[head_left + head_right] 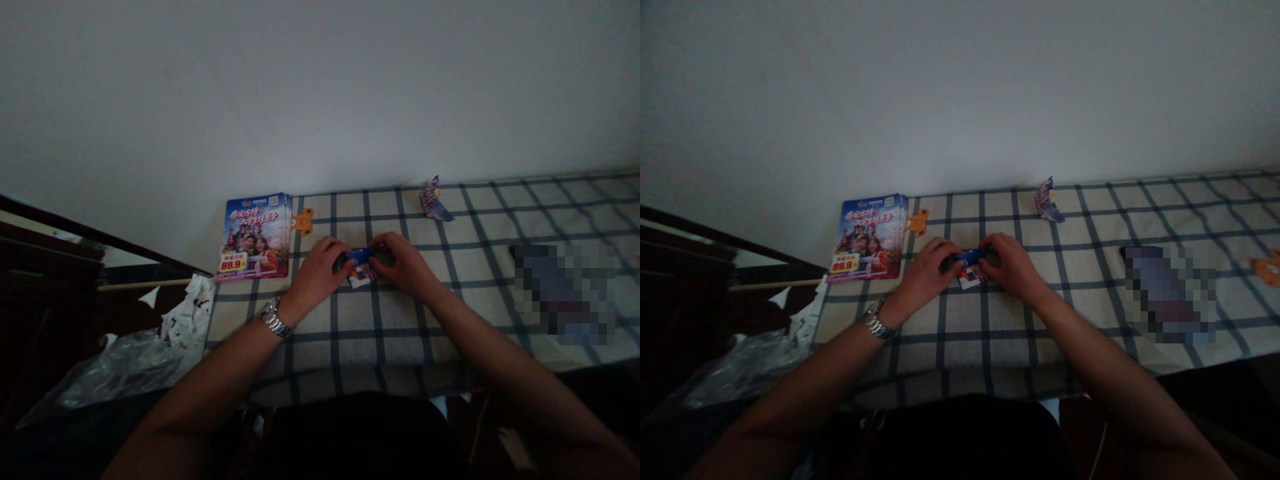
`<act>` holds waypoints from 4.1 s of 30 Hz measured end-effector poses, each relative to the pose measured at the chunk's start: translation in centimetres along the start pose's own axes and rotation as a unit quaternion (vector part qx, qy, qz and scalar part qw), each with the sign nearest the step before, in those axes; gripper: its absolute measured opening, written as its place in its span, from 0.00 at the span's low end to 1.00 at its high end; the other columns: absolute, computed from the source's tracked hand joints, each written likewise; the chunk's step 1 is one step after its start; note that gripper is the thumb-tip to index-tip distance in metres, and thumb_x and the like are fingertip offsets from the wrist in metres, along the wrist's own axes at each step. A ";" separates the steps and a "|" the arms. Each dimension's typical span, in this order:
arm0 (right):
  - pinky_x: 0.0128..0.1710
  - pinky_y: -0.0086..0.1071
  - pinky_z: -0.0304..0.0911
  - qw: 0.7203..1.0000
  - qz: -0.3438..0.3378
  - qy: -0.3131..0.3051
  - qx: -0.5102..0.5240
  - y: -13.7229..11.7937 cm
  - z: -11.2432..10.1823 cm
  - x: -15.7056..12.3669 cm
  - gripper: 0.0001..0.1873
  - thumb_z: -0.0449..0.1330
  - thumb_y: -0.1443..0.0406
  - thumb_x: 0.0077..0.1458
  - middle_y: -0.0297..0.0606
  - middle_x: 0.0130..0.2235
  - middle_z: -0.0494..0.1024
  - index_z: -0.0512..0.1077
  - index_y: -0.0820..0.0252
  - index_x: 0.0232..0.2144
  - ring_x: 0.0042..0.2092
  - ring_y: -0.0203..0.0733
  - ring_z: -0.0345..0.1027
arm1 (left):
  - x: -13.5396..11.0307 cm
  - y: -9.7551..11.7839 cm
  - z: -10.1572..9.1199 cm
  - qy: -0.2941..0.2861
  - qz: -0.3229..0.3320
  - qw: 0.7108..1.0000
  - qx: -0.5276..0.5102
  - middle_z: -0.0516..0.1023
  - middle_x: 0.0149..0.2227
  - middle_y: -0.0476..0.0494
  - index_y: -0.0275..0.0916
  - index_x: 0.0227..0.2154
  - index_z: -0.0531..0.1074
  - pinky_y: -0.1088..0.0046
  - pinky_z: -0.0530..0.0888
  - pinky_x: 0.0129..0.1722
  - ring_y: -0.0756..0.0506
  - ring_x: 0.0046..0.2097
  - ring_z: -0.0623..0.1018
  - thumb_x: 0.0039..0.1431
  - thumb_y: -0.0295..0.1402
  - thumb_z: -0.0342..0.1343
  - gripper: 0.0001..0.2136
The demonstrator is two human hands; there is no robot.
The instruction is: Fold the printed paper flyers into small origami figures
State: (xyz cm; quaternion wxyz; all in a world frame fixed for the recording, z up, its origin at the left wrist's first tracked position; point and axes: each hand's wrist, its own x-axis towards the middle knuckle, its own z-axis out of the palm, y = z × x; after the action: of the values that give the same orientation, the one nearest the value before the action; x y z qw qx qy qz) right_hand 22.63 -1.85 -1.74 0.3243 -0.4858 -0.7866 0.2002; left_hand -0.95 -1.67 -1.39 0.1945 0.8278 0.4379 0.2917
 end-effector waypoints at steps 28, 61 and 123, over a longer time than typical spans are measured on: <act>0.43 0.40 0.73 0.977 0.070 -0.008 0.200 -0.3 -0.2 -0.3 0.16 0.66 0.64 0.58 0.36 0.41 0.77 0.67 0.53 0.47 0.41 0.44 0.75 | -0.2 -0.5 0.2 0.034 -0.015 0.990 -0.139 0.74 0.48 0.43 0.44 0.52 0.74 0.65 0.80 0.49 0.46 0.47 0.78 0.70 0.33 0.58 0.10; 0.40 0.40 0.73 0.959 0.130 -0.021 0.251 -0.7 -0.4 -0.1 0.14 0.68 0.53 0.58 0.38 0.37 0.84 0.79 0.56 0.38 0.37 0.45 0.78 | -0.2 -0.5 0.4 0.012 -0.053 0.972 -0.227 0.82 0.45 0.45 0.42 0.48 0.76 0.67 0.79 0.47 0.46 0.45 0.81 0.70 0.41 0.59 0.10; 0.35 0.36 0.71 0.961 0.131 0.014 0.245 -0.5 -0.5 -0.2 0.17 0.68 0.49 0.59 0.37 0.33 0.82 0.77 0.56 0.33 0.34 0.43 0.76 | 0.1 0.4 -0.2 0.067 -0.128 0.918 -0.369 0.77 0.33 0.49 0.39 0.35 0.74 0.75 0.74 0.38 0.49 0.36 0.76 0.66 0.47 0.62 0.15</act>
State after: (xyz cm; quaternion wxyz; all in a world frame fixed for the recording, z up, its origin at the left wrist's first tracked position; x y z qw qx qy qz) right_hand 22.75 -2.27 -1.10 0.4154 -0.4933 -0.6384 0.4202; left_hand -0.78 -1.83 -0.94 0.4921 0.6127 0.4138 0.4596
